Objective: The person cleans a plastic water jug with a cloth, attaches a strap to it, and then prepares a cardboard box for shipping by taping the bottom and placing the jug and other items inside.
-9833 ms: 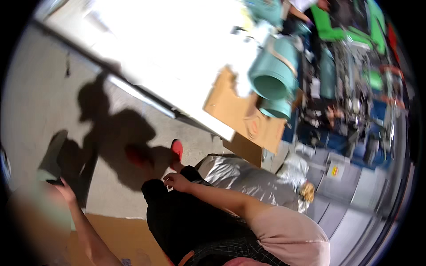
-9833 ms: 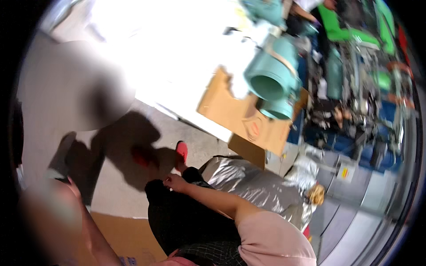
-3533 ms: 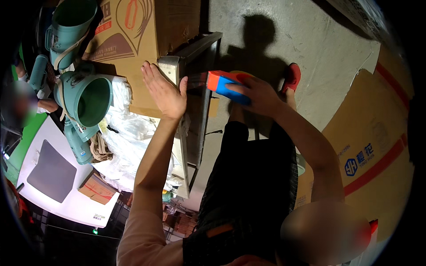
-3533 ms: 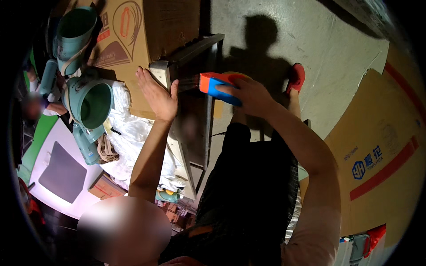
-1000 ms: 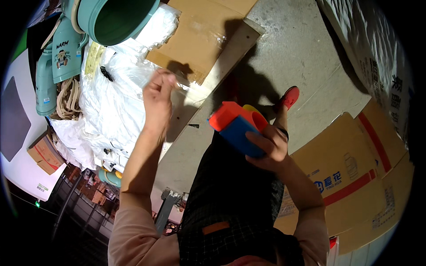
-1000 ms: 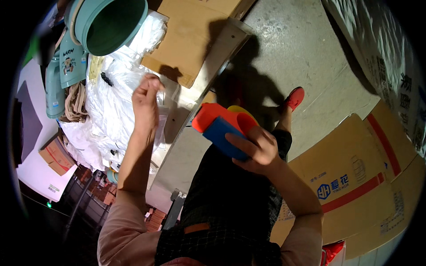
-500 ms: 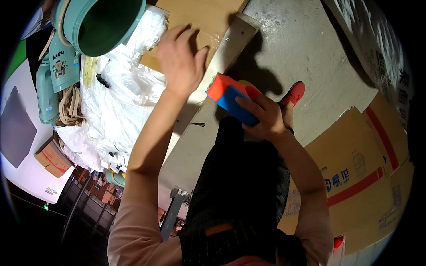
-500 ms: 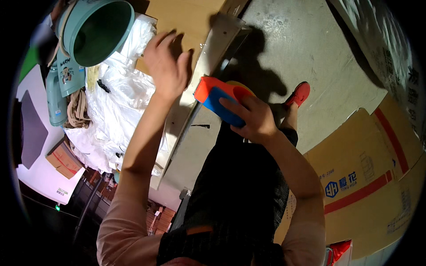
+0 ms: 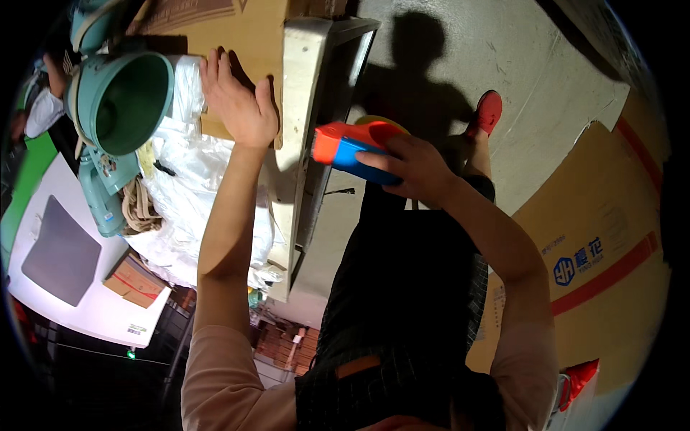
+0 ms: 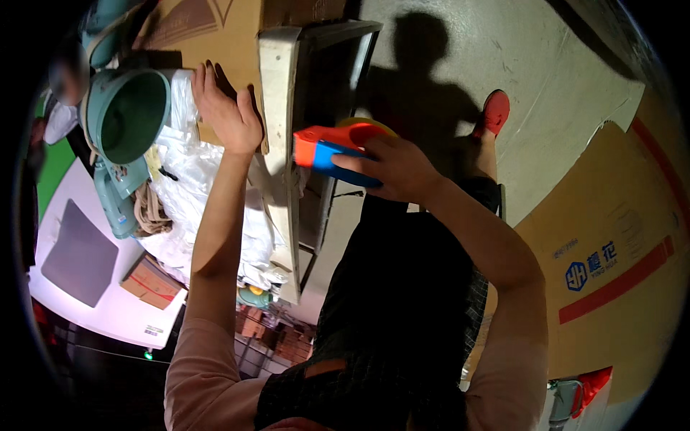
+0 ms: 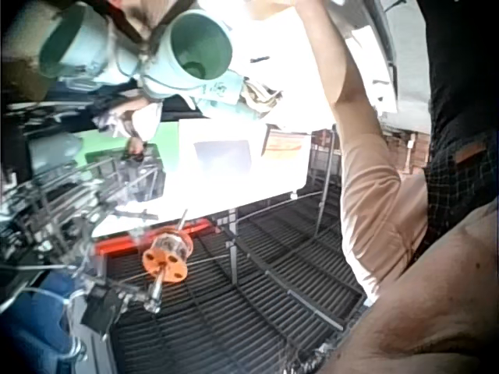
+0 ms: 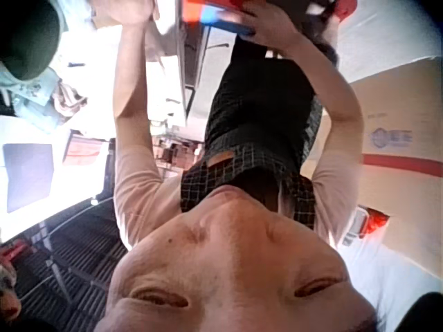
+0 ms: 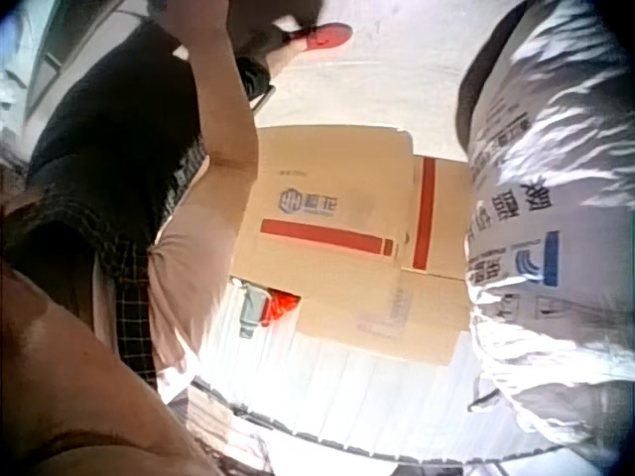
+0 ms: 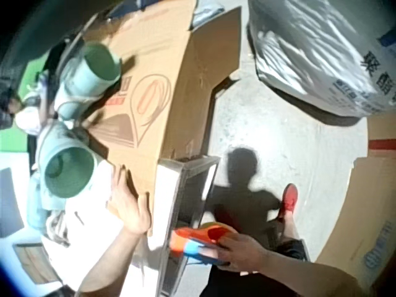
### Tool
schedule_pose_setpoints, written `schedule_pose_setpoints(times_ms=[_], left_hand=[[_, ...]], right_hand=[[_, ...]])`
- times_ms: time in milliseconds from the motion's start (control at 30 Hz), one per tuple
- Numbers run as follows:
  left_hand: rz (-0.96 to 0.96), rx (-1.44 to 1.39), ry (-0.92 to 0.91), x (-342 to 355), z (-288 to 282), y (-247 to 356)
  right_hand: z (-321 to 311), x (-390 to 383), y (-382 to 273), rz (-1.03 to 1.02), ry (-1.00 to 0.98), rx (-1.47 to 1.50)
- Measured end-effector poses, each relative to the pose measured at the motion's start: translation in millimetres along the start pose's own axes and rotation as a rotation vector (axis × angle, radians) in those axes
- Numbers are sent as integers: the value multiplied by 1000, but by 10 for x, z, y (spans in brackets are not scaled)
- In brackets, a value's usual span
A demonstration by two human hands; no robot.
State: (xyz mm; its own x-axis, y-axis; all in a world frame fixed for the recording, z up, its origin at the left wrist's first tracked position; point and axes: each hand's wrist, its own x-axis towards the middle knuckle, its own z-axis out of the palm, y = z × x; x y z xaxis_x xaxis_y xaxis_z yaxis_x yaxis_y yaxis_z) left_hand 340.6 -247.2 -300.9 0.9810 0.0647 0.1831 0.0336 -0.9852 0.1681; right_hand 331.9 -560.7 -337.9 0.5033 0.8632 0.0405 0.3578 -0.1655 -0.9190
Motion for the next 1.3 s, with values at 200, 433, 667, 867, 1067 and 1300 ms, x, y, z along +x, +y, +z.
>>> schedule_pose_setpoints(times_ms=[200, 433, 667, 867, 1067, 1300], left_hand=[[56, -57, -273, -380, -52, 464], [84, 57, -393, -433, -37, 452], [60, 45, -419, -430, -58, 494], [118, 34, -388, -426, -25, 507], [113, 27, -390, -391, -50, 560], [61, 63, -372, -380, -43, 619]], right_hand=[[-109, -535, 332, 63, -113, -83], [8, -578, 639, 86, -113, -167], [270, -428, 645, 140, 3, -132], [482, 258, 534, 250, -84, -129], [553, 487, 424, 180, -22, -136], [651, 506, 478, 159, 139, 85]])
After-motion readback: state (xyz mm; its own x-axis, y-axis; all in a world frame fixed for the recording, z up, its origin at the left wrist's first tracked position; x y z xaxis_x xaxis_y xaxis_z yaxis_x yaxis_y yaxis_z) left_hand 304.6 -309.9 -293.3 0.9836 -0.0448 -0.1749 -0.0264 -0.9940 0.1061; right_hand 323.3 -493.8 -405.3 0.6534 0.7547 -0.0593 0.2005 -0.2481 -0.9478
